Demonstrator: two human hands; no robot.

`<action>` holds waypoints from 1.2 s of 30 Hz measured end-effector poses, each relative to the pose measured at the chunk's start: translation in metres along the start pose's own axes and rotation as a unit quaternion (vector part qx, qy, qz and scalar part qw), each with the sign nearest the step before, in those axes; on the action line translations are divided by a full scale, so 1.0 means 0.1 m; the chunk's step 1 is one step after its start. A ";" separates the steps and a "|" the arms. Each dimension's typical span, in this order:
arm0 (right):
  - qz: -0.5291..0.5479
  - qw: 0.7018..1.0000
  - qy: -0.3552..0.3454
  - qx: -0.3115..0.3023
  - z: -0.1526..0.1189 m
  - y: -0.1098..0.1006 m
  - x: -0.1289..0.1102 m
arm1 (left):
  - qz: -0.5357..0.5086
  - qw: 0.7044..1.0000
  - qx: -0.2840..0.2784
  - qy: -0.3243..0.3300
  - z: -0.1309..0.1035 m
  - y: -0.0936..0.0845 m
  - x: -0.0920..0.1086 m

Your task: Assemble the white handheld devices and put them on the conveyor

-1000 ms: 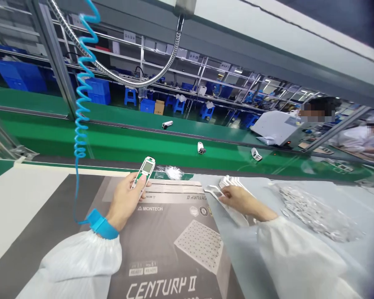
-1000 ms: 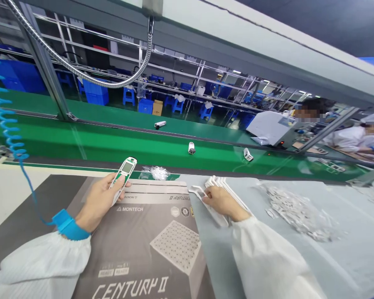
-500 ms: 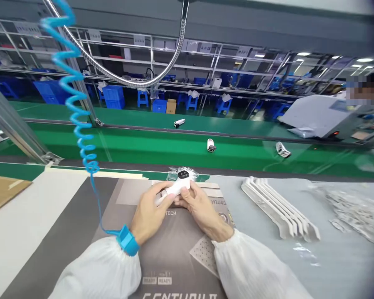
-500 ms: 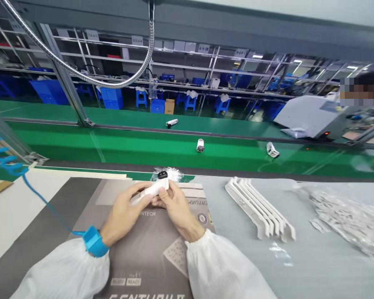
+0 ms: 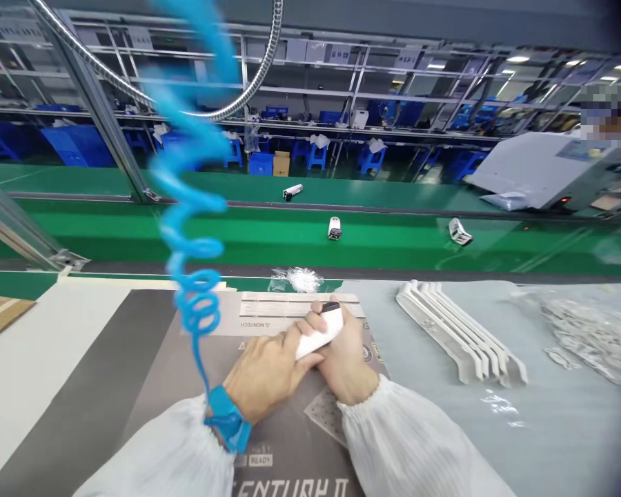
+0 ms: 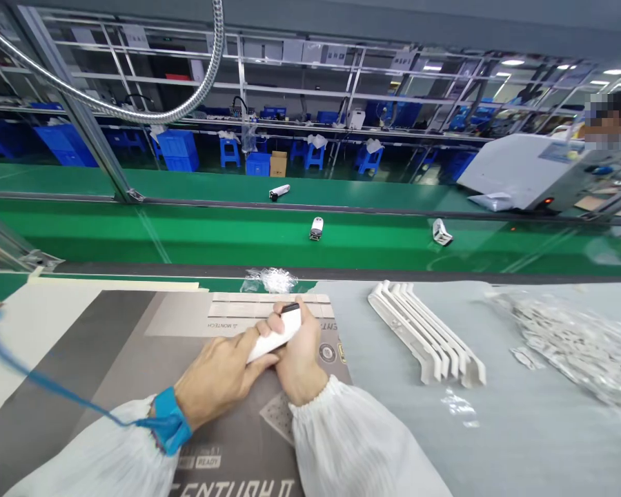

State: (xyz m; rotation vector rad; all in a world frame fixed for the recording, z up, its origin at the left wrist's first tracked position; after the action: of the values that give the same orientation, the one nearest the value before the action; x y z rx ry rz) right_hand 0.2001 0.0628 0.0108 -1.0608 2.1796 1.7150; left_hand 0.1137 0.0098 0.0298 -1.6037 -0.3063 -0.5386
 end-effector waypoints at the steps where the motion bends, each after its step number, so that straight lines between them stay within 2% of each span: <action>1: -0.007 1.000 0.004 0.003 -0.01 -0.01 -0.03 | 0.026 1.000 -0.017 -0.002 0.01 0.02 0.01; 3: -0.044 0.999 0.006 -0.025 -0.03 0.02 -0.09 | 0.048 0.999 -0.013 -0.007 0.04 0.01 -0.01; 5: -0.076 0.993 0.009 -0.089 -0.06 0.10 -0.14 | 0.039 0.998 0.027 -0.033 0.06 -0.07 -0.10; 7: -0.084 0.985 0.008 -0.152 -0.11 0.19 -0.14 | 0.002 0.993 0.104 -0.048 0.06 -0.20 -0.18; 10: -0.086 0.977 0.008 -0.194 -0.17 0.25 -0.04 | -0.069 0.976 0.208 0.000 0.00 -0.34 -0.16; 12: -0.084 0.978 0.011 -0.190 -0.20 0.26 0.05 | -0.089 0.968 0.232 0.026 -0.04 -0.36 -0.08; 16: -0.075 0.989 -0.009 -0.127 -0.19 0.22 0.13 | -0.085 0.965 0.247 0.030 -0.08 -0.33 0.05; 18: -0.085 0.991 -0.014 -0.106 -0.17 0.20 0.14 | -0.091 0.965 0.244 0.032 -0.08 -0.33 0.07; 20: -0.111 0.989 -0.011 -0.100 -0.14 0.17 0.13 | -0.097 0.971 0.217 0.021 -0.05 -0.34 0.02; 22: -0.157 0.984 -0.032 -0.076 -0.09 0.09 0.07 | -0.097 0.981 0.165 -0.015 -0.02 -0.35 -0.12; 25: -0.230 0.970 -0.084 -0.005 0.03 -0.08 -0.05 | -0.115 0.982 0.103 -0.104 0.03 -0.48 -0.51; 27: -0.260 0.961 -0.096 0.019 0.10 -0.15 -0.10 | -0.117 0.971 0.119 -0.170 0.08 -0.70 -0.81; 29: -0.291 0.951 -0.098 0.021 0.14 -0.18 -0.12 | -0.085 0.954 0.172 -0.229 0.17 -0.99 -1.10; 32: -0.342 0.935 -0.092 0.025 0.15 -0.21 -0.12 | -0.037 0.934 0.223 -0.276 0.42 -1.37 -1.41; 34: -0.359 0.929 -0.087 0.032 0.17 -0.26 -0.11 | -0.008 0.927 0.231 -0.294 0.62 -1.52 -1.56; 36: -0.367 0.926 -0.087 0.032 0.21 -0.33 -0.09 | 0.026 0.921 0.222 -0.318 0.78 -1.58 -1.69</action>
State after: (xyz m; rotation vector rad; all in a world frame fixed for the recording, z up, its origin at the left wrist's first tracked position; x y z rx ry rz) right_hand 0.2208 0.0827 -0.0171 -1.4019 1.4332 1.3083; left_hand -0.0965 0.1246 0.0765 -1.2931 -0.8087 0.1165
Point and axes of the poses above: each hand's wrist, its own z-axis towards the middle knuckle, its own y-axis out of the palm, x = y × z, the point moved 6 cm from there along z, towards the middle knuckle, and after that the axes turned 3 degrees about -y, right-handed, at the moved point
